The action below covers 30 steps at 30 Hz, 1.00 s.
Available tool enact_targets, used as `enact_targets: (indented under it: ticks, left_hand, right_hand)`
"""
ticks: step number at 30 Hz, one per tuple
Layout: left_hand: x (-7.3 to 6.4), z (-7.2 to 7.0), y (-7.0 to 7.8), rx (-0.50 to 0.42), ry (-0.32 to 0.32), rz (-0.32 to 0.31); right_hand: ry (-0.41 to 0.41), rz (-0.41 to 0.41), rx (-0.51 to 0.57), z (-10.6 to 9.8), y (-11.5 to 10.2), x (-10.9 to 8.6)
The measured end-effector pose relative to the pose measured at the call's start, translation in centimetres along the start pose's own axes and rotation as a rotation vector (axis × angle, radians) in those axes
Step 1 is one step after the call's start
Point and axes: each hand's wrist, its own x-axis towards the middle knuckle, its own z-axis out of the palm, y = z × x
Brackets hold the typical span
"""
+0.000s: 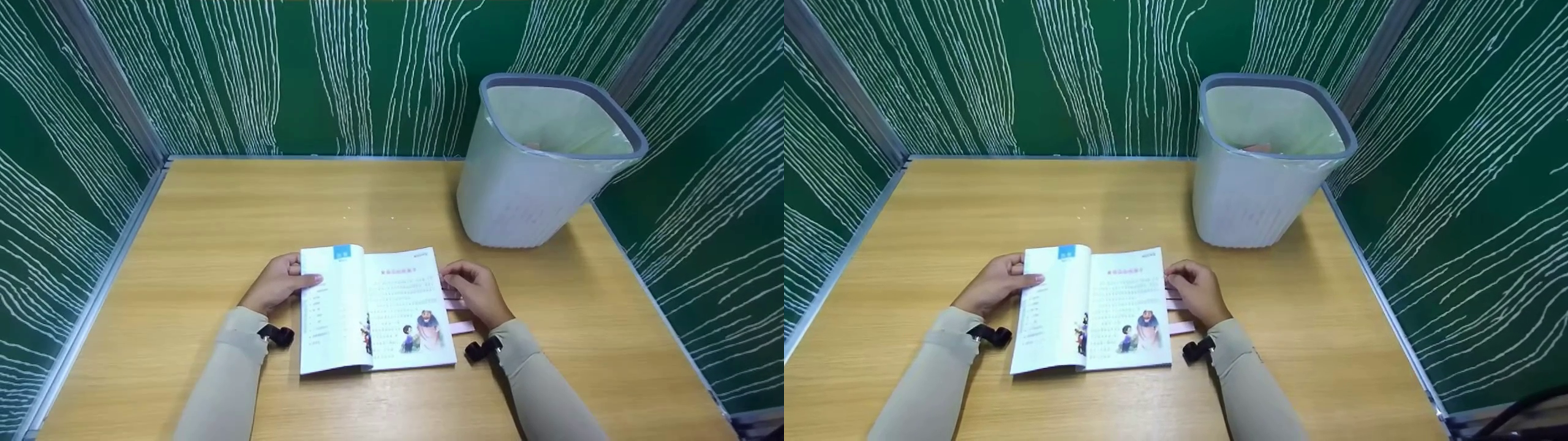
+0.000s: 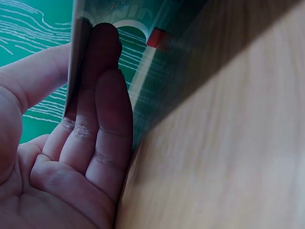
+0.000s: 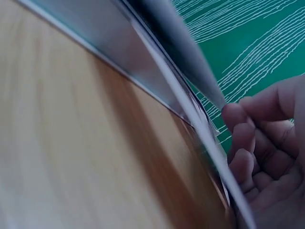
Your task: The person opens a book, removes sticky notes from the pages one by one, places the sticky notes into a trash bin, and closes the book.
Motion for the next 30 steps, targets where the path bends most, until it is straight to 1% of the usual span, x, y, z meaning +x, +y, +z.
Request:
enact_targets:
  ticks: [3,6,8,11,13,15,18,21,26,30]
  left_hand:
    - [0.02,0.06,-0.02,0.001,0.000,-0.004]
    - [0.05,0.10,-0.02,0.002,-0.001,-0.009]
    - [0.04,0.09,-0.02,0.004,0.001,-0.012]
    - [0.08,0.03,-0.10,0.011,0.000,-0.009]
    - [0.06,-0.03,-0.12,0.015,0.001,-0.005]
    - [0.08,-0.08,-0.16,0.018,0.006,-0.005]
    - [-0.14,-0.08,-0.31,0.020,0.016,-0.015]
    - [-0.32,-0.08,-0.44,0.023,0.013,-0.019]
    - [-0.41,0.02,-0.18,-0.021,0.002,-0.018]
    - [-0.14,0.05,0.22,-0.036,0.008,-0.021]
  right_hand:
    - [-0.005,-0.033,0.043,-0.04,0.03,-0.25]
    - [-0.027,-0.053,0.073,0.02,0.02,-0.44]
    - [-0.031,-0.063,0.060,0.06,0.02,-0.43]
    - [-0.001,-0.068,-0.020,0.06,0.07,-0.32]
    - [0.020,-0.057,-0.080,0.06,0.04,-0.26]
    - [0.025,-0.029,-0.117,0.09,-0.03,-0.22]
    - [0.011,0.023,-0.136,0.19,-0.13,-0.40]
    - [0.003,0.056,-0.148,0.28,-0.27,-0.56]
    - [0.010,0.055,-0.151,0.26,-0.43,-0.62]
    - [0.017,0.042,-0.152,-0.06,-0.46,-0.24]
